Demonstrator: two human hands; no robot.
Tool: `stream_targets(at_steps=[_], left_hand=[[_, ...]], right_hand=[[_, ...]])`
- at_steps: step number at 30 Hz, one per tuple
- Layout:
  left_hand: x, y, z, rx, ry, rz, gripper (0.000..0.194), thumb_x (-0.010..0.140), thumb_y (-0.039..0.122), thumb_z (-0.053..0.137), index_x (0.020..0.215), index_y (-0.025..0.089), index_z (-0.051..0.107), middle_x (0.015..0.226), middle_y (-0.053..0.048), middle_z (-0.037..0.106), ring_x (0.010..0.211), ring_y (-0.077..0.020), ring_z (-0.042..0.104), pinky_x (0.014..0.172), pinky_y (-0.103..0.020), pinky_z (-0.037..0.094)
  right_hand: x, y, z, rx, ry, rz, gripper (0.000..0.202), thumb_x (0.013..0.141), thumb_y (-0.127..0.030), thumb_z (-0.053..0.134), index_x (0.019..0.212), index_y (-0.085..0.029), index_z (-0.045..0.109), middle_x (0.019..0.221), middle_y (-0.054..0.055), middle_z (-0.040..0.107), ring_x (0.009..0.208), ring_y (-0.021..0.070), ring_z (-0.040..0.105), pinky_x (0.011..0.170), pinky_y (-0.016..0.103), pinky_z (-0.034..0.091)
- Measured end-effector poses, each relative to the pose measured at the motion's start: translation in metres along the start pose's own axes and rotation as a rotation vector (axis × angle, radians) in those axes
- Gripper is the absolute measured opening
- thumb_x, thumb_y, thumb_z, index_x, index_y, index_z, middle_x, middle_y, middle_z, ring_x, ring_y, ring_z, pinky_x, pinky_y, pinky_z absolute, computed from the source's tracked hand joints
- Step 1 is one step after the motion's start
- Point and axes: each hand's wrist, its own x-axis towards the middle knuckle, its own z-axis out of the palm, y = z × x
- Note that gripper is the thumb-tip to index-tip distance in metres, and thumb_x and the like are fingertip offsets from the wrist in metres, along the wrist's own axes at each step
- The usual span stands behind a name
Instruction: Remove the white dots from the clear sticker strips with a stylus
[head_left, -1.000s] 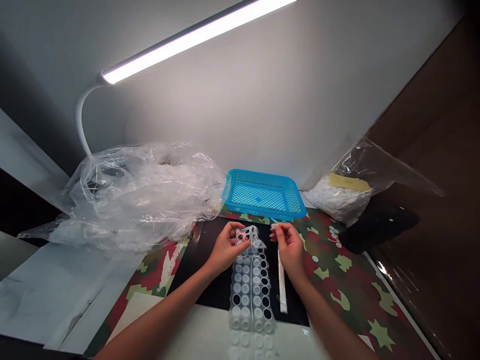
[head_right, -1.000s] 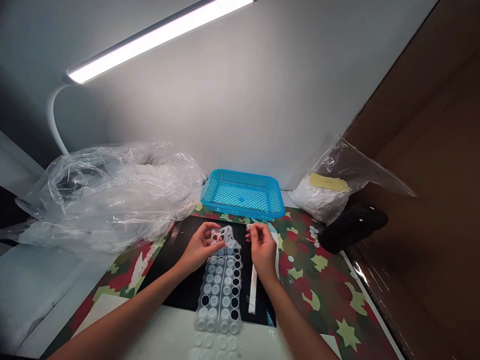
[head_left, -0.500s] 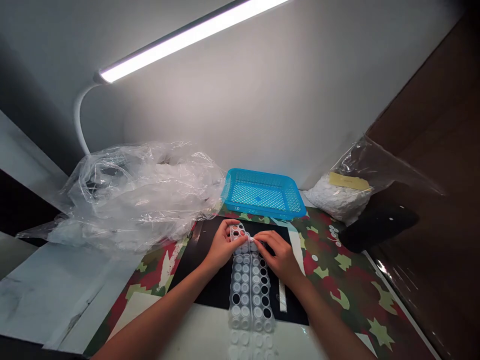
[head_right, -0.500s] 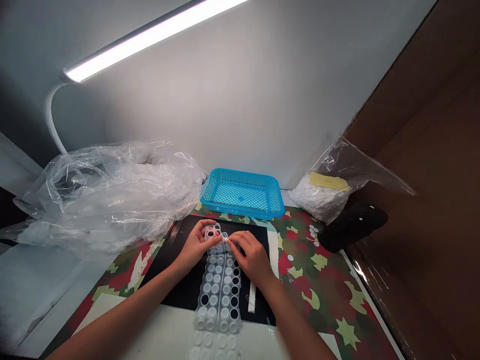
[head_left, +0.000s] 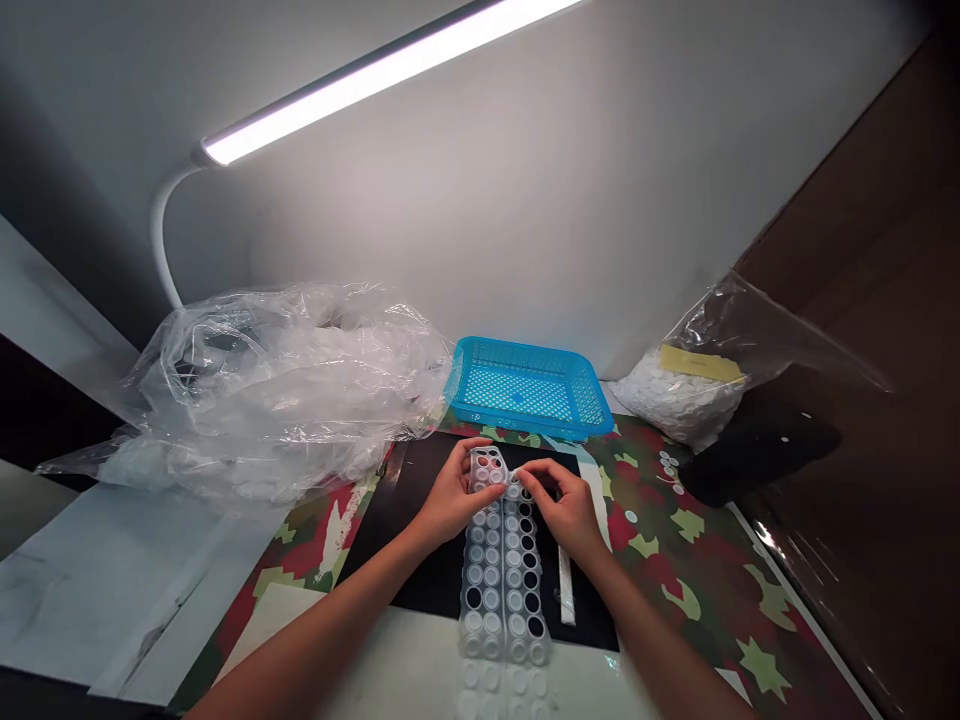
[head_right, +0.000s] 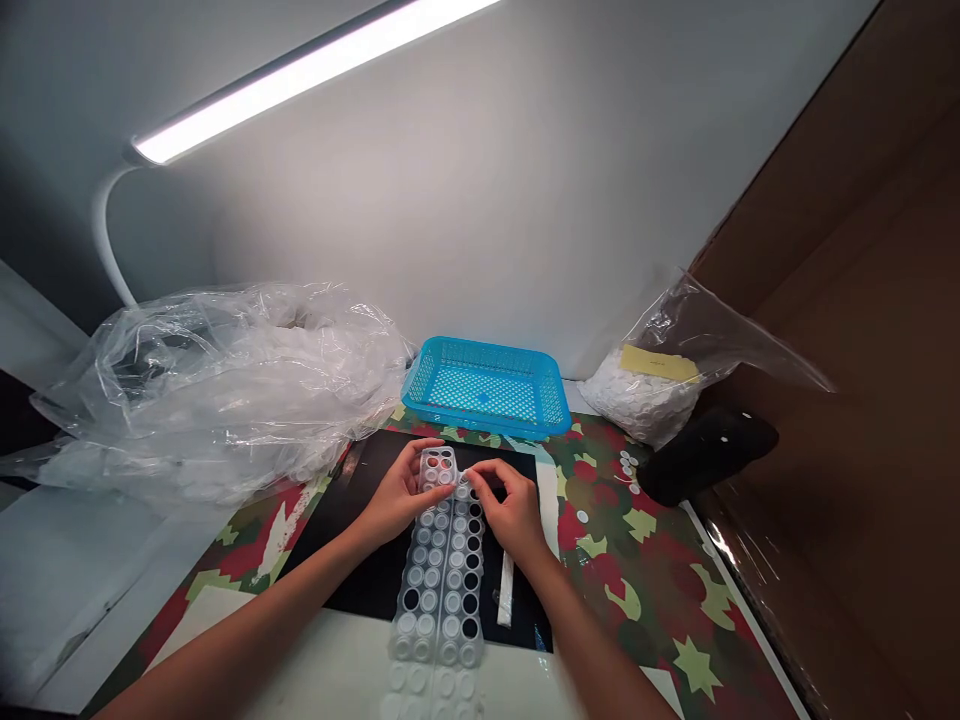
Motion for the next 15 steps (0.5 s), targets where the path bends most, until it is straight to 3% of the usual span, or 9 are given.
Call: stream_targets(at_steps=[4, 11, 13, 15], left_hand=[[0.001, 0.000, 0.001, 0.004, 0.011, -0.011, 0.065, 0.065, 0.027, 0.080, 0.118, 0.019, 0.043, 0.097, -0.003, 0.061, 0.080, -0.0124, 0.063, 0.073, -0.024, 0.049], [0.000, 0.000, -0.001, 0.034, 0.046, -0.056, 0.075, 0.062, 0.029, 0.081, 0.124, 0.017, 0.040, 0.082, 0.001, 0.061, 0.069, -0.0108, 0.063, 0.067, -0.023, 0.048], [0.000, 0.001, 0.000, 0.047, 0.053, -0.063, 0.078, 0.063, 0.029, 0.080, 0.127, 0.015, 0.039, 0.080, 0.000, 0.063, 0.070, -0.0115, 0.063, 0.067, -0.023, 0.048], [-0.001, 0.001, 0.000, 0.062, 0.061, -0.063, 0.079, 0.064, 0.030, 0.079, 0.130, 0.014, 0.038, 0.073, 0.002, 0.062, 0.066, -0.0110, 0.061, 0.064, -0.022, 0.046]], right_hand=[[0.003, 0.011, 0.001, 0.010, 0.181, 0.069, 0.022, 0.087, -0.039, 0.056, 0.084, -0.019, 0.064, 0.077, 0.004, 0.068, 0.070, 0.0185, 0.065, 0.065, 0.030, 0.054], [0.010, 0.023, -0.009, -0.005, 0.409, 0.083, 0.030, 0.090, -0.045, 0.046, 0.091, -0.016, 0.057, 0.080, 0.007, 0.066, 0.061, 0.0173, 0.062, 0.053, 0.031, 0.054], [0.009, 0.019, -0.010, -0.033, 0.422, 0.050, 0.029, 0.092, -0.043, 0.044, 0.093, -0.016, 0.056, 0.083, 0.008, 0.065, 0.063, 0.0174, 0.062, 0.054, 0.031, 0.054], [0.005, 0.010, -0.008, -0.069, 0.350, -0.016, 0.024, 0.092, -0.038, 0.047, 0.094, -0.018, 0.058, 0.084, 0.007, 0.065, 0.069, 0.0183, 0.063, 0.060, 0.032, 0.054]])
